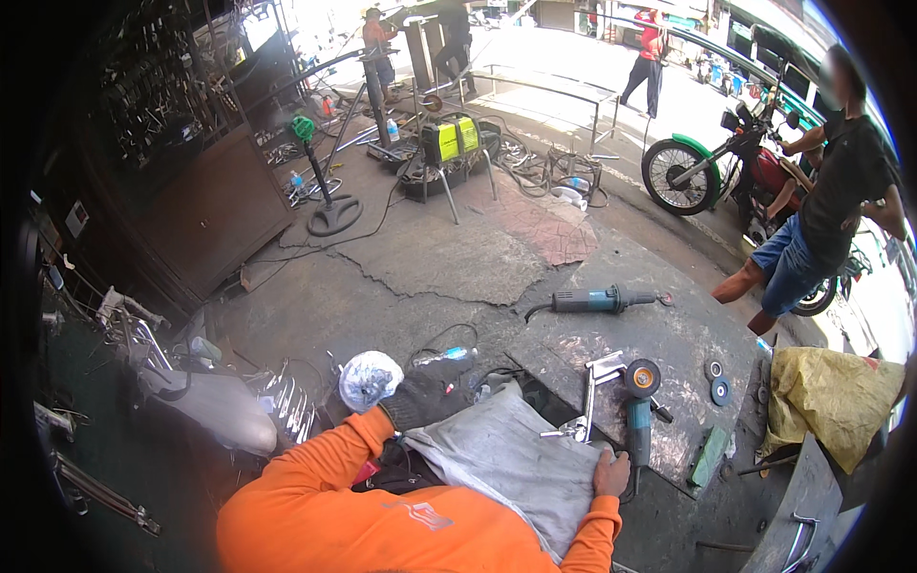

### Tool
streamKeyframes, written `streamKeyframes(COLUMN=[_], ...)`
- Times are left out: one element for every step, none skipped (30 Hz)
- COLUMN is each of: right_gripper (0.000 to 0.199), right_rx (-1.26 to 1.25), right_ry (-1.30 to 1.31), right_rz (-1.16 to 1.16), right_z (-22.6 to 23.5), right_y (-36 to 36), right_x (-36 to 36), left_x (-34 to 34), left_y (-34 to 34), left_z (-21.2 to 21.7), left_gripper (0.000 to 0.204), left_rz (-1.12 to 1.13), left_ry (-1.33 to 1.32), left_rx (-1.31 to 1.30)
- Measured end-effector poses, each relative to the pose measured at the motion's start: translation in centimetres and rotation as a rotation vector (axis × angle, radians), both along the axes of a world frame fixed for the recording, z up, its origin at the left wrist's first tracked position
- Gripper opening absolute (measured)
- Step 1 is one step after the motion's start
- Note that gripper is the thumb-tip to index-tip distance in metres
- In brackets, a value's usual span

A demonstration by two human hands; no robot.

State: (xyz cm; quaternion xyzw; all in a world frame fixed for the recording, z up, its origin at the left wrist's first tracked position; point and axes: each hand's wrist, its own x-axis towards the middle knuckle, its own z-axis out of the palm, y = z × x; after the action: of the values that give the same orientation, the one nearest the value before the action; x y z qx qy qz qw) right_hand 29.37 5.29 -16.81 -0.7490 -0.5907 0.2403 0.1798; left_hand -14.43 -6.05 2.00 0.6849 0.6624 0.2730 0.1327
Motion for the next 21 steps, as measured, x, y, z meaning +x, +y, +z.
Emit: streamKeyframes(right_gripper=[0.055, 0.055, 0.054, 0.053, 0.053, 0.052, 0.049, 0.049, 0.049, 0.05, 0.053, 0.054, 0.055, 0.057, 0.055, 0.055, 0.054, 0.054, 0.053, 0.053, 0.053], right_rx=[-0.012, -0.016, -0.011, -0.011, -0.014, -0.018, 0.024, 0.027, 0.03, 0.032, -0.006, -0.029, -0.04, -0.045, -0.056, -0.056, -0.063, -0.072, -0.048, -0.041, -0.041], right_ry=[0.017, 0.028, 0.033, 0.052, 0.061, 0.067, 0.065, 0.071, 0.078, 0.081, 0.08, 0.076, 0.073, 0.07, 0.068, 0.071, 0.07, 0.066, 0.093, 0.101, 0.105], right_rz=[0.011, 0.014, 0.008, 0.017, 0.011, -0.006, -0.011, -0.025, -0.038, -0.056, -0.059, -0.044, -0.041, -0.043, -0.045, -0.041, -0.037, -0.033, -0.023, -0.024, -0.032], right_z=[0.1, 0.2, 0.3, 0.4, 0.5, 0.7, 0.8, 1.0, 1.2, 1.4, 1.5, 1.7, 1.7, 1.8, 1.7, 1.7, 1.7, 1.6, 1.5, 1.4, 1.2], right_y=[0.0, -0.2, -0.1, -0.3, -0.1, 0.0, 0.0, 0.1, 0.1, 0.1, 0.2, 0.1, 0.2, 0.2, 0.3, 0.3, 0.4, 0.5, 0.4, 0.3, 0.4], right_x=[0.1, 0.3, 0.3, 0.1, -0.1, -0.1, -0.5, -0.7, -0.9, -1.0, -1.1, -1.1, -1.2, -1.2, -1.2, -1.1, -1.0, -1.0, -0.8, -0.7, -0.6], left_x=[1.5, 2.9, 4.3, 5.4, 6.6, 7.4, 7.9, 7.9, 7.9, 7.6, 7.3, 7.1, 6.9, 6.8, 6.8, 6.8, 6.9, 7.0, 7.1, 7.2, 7.2], left_y=[0.9, 1.5, 1.7, 1.8, 2.0, 2.0, 1.9, 2.1, 2.0, 2.1, 2.1, 2.1, 2.1, 2.3, 2.3, 2.3, 2.3, 2.3, 2.3, 2.3, 2.3], left_z=[-1.7, -3.2, -4.5, -5.5, -6.5, -7.4, -8.1, -8.7, -9.2, -9.5, -9.8, -9.9, -10.0, -10.0, -9.9, -9.9, -9.8, -9.8, -9.8, -9.9, -9.9], left_gripper=[0.064, 0.067, 0.07, 0.071, 0.071, 0.072, 0.072, 0.072, 0.071, 0.071, 0.068, 0.068, 0.068, 0.068, 0.069, 0.068, 0.068, 0.068, 0.067, 0.067, 0.067], left_rz=[-0.016, -0.024, -0.03, -0.072, -0.105, -0.154, -0.18, -0.149, -0.153, -0.133, -0.135, -0.142, -0.143, -0.156, -0.152, -0.149, -0.149, -0.138, -0.136, -0.136, -0.135], left_ry=[0.007, 0.018, -0.026, 0.022, 0.075, 0.135, 0.233, 0.172, 0.116, 0.064, 0.063, 0.043, 0.032, 0.019, -0.044, -0.038, -0.037, -0.035, -0.03, -0.023, -0.016], left_rx=[-0.036, -0.066, -0.091, -0.128, -0.124, -0.156, -0.181, -0.133, -0.155, -0.145, -0.123, -0.152, -0.145, -0.128, -0.135, -0.15, -0.149, -0.155, -0.165, -0.15, -0.135])
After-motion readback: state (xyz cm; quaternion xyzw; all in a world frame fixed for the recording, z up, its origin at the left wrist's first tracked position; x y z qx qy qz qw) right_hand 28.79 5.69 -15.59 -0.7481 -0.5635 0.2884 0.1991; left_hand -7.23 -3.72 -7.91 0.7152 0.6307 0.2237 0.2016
